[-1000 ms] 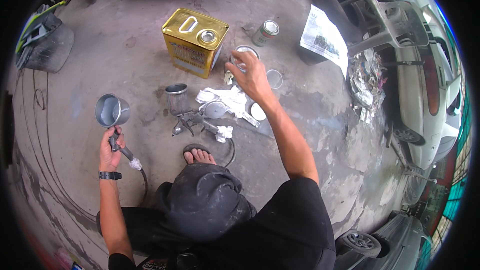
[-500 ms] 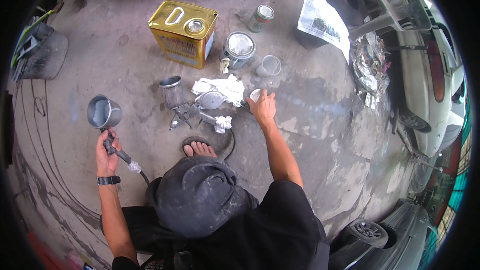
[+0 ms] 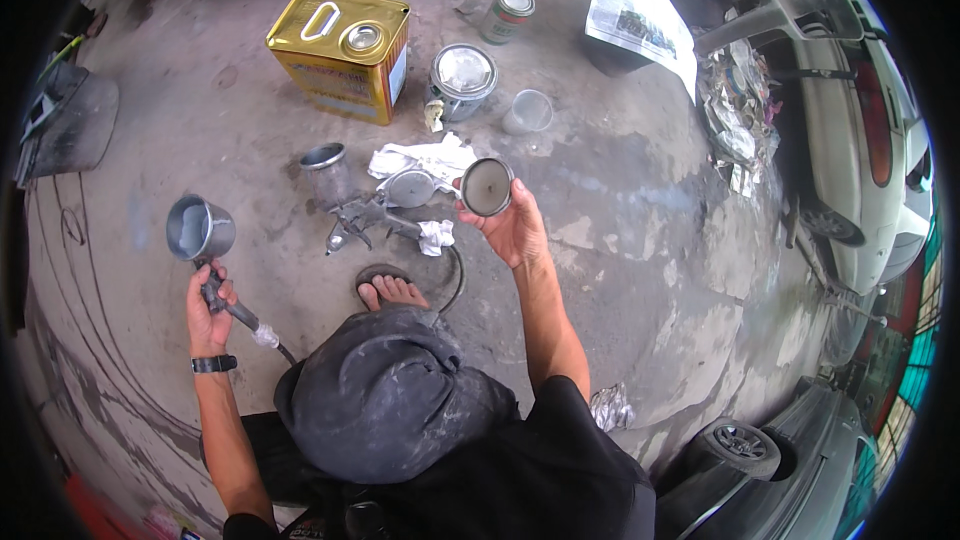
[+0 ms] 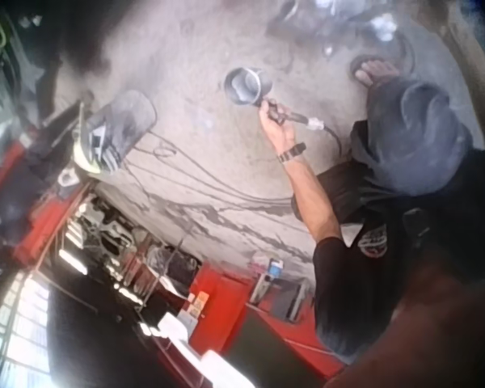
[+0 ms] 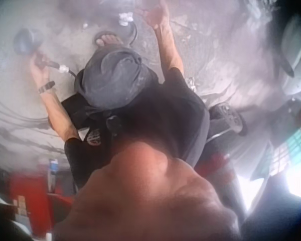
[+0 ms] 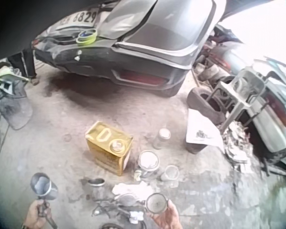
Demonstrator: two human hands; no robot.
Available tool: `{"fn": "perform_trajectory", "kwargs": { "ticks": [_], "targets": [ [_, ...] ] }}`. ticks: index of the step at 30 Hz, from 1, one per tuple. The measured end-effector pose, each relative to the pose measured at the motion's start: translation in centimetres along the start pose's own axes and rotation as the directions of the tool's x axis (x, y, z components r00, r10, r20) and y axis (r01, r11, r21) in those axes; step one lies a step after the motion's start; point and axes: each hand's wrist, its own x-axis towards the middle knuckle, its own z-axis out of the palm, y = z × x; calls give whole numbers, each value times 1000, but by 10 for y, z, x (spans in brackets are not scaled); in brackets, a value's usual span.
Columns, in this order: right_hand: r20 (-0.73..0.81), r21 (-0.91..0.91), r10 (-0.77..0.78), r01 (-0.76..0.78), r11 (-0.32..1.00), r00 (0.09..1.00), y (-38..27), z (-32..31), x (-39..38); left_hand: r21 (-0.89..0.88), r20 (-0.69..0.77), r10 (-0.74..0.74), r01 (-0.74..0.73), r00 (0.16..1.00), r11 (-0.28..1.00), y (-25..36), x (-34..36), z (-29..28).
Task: The person sits on the floor and prepares a paint spray gun by attaching the cup, pouring paint thinner, and wiping the gun with a cloth. The person then stands and walks toward a car part covered with newspaper and tape, holding the spray gun.
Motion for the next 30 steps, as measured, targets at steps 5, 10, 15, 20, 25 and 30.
{"fn": "perform_trajectory", "kwargs": {
  "ticks": [5,10,15,20,25,30],
  "targets": [
    [196,388,25,-101,916,980,30,41,0,11,-2,-4,4,1000,1000,-1,-3,4],
    [372,498,64,-258,828,926,38,67,4,20,26,20,-21,999,1000,-1,-10,-1],
    [357,207,44,-125,970,933,29,91,6,-4,-8,13,-13,1000,1000,-3,-17,-8],
    [261,-556,-232,343,757,937,24,123,-7,0,-19,7,-7,1000,1000,-6,-21,-12],
    [530,-814,-405,581,3,745,15,142,-8,-11,-41,5,-5,999,1000,-6,-25,-12],
    [601,-753,-493,653,-86,628,15,151,-6,5,-37,-3,3,999,1000,-6,-23,-8]
  ]
}}
